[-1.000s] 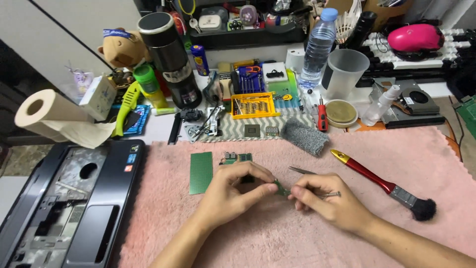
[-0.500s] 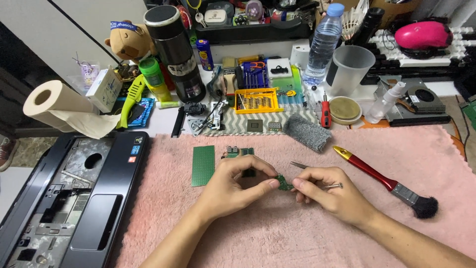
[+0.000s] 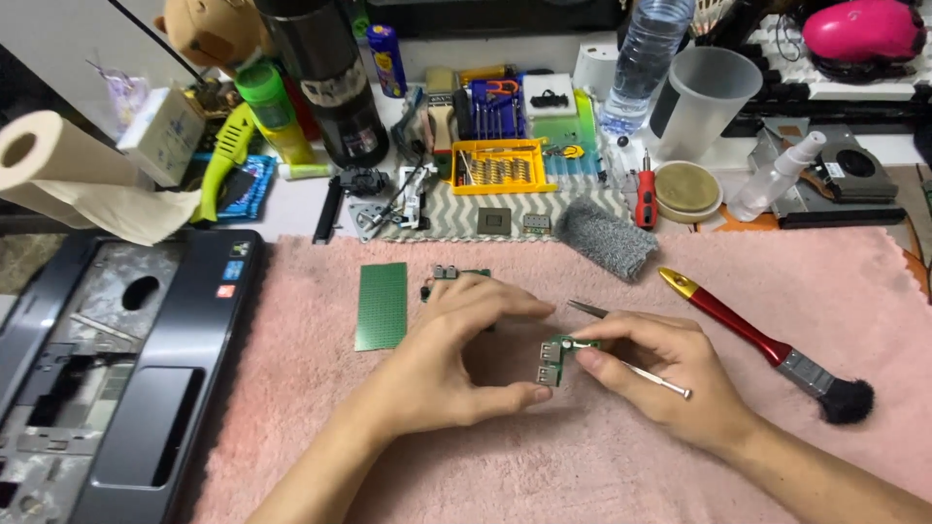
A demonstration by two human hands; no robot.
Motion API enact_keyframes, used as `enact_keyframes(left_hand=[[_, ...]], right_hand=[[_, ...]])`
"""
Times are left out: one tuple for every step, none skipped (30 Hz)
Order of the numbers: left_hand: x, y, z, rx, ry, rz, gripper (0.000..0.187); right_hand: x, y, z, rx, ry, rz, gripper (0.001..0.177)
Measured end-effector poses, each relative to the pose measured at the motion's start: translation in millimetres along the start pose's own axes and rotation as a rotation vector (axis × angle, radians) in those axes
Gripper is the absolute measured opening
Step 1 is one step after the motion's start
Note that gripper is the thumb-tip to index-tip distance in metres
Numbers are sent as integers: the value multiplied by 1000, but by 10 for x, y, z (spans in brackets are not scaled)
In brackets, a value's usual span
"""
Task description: The person uses a small metal tool to scrape and clean the surface of a small green circuit board. They hold the board steady with one hand while working on the components with the other. The person then flips the board over and continues to clean the other side.
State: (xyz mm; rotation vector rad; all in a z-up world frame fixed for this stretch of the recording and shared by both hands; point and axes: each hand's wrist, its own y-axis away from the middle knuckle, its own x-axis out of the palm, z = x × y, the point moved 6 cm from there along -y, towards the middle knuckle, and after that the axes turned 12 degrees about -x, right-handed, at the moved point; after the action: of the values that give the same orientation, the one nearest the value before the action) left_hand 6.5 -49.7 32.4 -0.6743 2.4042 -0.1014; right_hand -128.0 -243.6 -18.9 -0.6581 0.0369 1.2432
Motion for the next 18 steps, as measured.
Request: enact_keyframes(left_hand=[[19,-5,1,10,-48,7,53],[20,-2,-2,10,-39,6,53],[16,-1,-16,29,-40,3,45],[13,1,-30,48,-41,-1,37],[22,-6,-18,48,-34,2,37],[29,-6,-17,69,-64,-6,36],[28,2,-15,87,-93,-15,35],[31,-9,-6,83,-85,-13,35],[36,-5,0,77,-88,-10,35],[42,1,7,72,-92,-7,36],[45,3,15,64,-85,-5,36],[43,5,14,73,-86,-11,36],[37,2,13,82,-87,-18,35],[32,0,17,76,-80,-15,35],[29,0,15,84,-81,-14,35],[26,-1,15,91,-81,-14,34],[21,-4,14,84,-74,-11,34],[19,-8,11,84,-81,-8,34]], right_hand=[[-22,1,35,-68,23,-9,21],[-27,-17,56,-62,29,-5,21],[-26,-38,112,-108,31,5,18],[-24,-58,168,-154,33,16,16],[-29,-63,176,-147,36,17,16],[-25,-70,199,-166,49,27,17],[-12,-79,228,-182,59,40,17],[-23,-85,227,-174,60,43,17],[-21,-81,232,-173,48,52,18],[-18,-77,236,-172,35,60,18],[-26,-45,202,-162,33,64,18],[-47,-15,156,-131,21,46,19],[-72,11,109,-101,9,26,21],[-87,20,110,-91,9,30,21],[-121,34,80,-39,1,0,22],[-156,48,48,14,-7,-30,24],[-152,53,47,24,-8,-26,24],[-175,66,14,79,-121,-98,24]])
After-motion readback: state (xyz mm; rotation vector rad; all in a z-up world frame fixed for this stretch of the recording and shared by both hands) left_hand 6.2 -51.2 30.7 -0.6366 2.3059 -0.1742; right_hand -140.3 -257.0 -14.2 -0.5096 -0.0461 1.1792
